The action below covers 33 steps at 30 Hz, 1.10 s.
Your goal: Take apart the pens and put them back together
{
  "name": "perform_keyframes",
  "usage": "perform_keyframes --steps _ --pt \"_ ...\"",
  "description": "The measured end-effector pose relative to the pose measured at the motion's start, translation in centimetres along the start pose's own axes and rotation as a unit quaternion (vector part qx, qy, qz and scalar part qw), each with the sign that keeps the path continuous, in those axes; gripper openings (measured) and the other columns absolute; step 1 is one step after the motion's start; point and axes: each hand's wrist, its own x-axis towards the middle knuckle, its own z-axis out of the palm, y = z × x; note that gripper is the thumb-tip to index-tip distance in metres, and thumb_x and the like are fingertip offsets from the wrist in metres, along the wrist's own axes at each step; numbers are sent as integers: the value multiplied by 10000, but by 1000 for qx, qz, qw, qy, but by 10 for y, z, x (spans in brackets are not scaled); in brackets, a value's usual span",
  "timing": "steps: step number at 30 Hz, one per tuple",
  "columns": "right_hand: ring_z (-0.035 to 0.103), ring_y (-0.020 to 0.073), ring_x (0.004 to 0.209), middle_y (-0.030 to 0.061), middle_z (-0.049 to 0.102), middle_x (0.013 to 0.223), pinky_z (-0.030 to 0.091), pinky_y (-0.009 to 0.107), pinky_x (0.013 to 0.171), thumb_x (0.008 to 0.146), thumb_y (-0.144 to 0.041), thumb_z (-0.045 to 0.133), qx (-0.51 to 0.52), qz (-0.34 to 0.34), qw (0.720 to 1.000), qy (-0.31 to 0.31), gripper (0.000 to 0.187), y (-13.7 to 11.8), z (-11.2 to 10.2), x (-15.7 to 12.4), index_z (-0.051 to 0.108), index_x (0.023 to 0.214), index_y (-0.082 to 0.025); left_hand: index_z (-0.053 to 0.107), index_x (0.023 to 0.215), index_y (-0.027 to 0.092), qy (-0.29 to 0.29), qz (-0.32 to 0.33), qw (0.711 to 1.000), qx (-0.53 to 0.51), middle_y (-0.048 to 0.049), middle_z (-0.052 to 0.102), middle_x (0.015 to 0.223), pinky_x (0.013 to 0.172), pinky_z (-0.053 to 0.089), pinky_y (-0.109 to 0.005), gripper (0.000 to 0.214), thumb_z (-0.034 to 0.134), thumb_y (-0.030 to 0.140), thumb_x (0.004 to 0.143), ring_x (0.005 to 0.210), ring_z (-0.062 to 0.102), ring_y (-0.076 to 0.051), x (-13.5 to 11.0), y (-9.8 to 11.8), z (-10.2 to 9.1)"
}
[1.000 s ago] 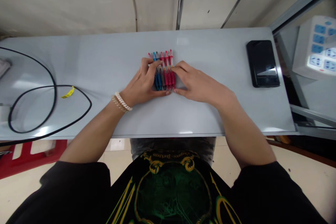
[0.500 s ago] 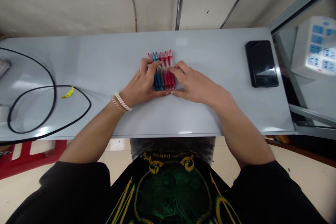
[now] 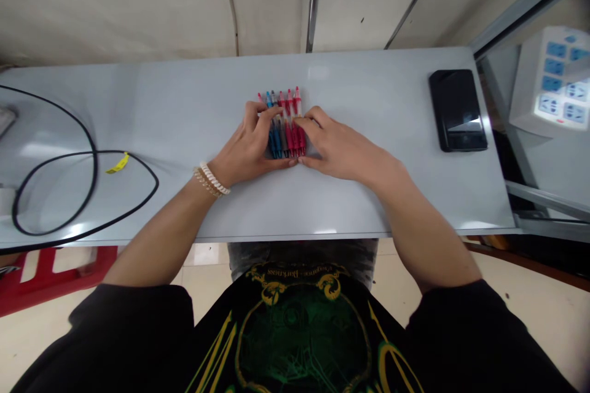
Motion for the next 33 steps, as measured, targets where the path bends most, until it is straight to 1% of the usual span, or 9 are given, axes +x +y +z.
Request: perform_keyframes --steps 4,9,15,22,25,29,33 --pt "690 348 1092 227 527 1509 586 525 979 994 -270 699 -9 -4 1000 1 645 -1 0 0 481 1586 -138 400 1618 205 1 -9 1000 -4 -258 469 1539 1211 524 -700 1126 901 760 776 1506 493 -491 0 3 -1" --pt "687 343 1101 203 541 1487 592 527 990 998 -314 708 7 -8 1000 14 611 2 2 0 510 1559 -172 401 1617 222 -1 -7 1000 -2 -248 481 1545 1225 510 -711 1110 945 680 765 1509 493 -479 1 4 -2" --pt "686 343 1116 195 549 1478 594 537 1009 1002 -321 709 20 -8 1000 17 585 3 2 -1 525 1540 -183 421 1601 233 10 -8 1000 -1 -247 487 1542 1232 511 -708 1096 957 671 752 1508 501 -483 1 4 0" --pt "686 350 1123 200 537 1500 582 555 1037 983 -302 726 27 0 1000 13 610 2 2 0 518 1545 -186 422 1596 225 11 -5 1000 0 -243 487 1537 1233 506 -711 1082 944 680 764 1506 497 -482 1 3 1" --pt "690 348 1117 203 532 1502 585 556 1029 992 -301 709 27 -3 1000 9 598 2 1 0 512 1544 -182 411 1608 221 5 -2 1000 5 -249 478 1538 1220 514 -711 1089 928 696 776 1496 506 -484 0 2 1" --pt "691 353 1117 211 525 1505 590 553 1011 1005 -334 693 27 -5 1000 10 591 3 1 -1 503 1543 -178 417 1602 232 8 -1 1000 6 -250 479 1537 1216 512 -719 1106 929 728 756 1504 495 -496 0 1 1" --pt "694 342 1089 205 534 1494 592 536 993 998 -343 703 20 -5 1000 12 590 3 2 0 521 1533 -175 427 1589 227 12 -8 1000 1 -245 485 1536 1220 517 -704 1100 944 711 747 1506 501 -488 0 1 2"
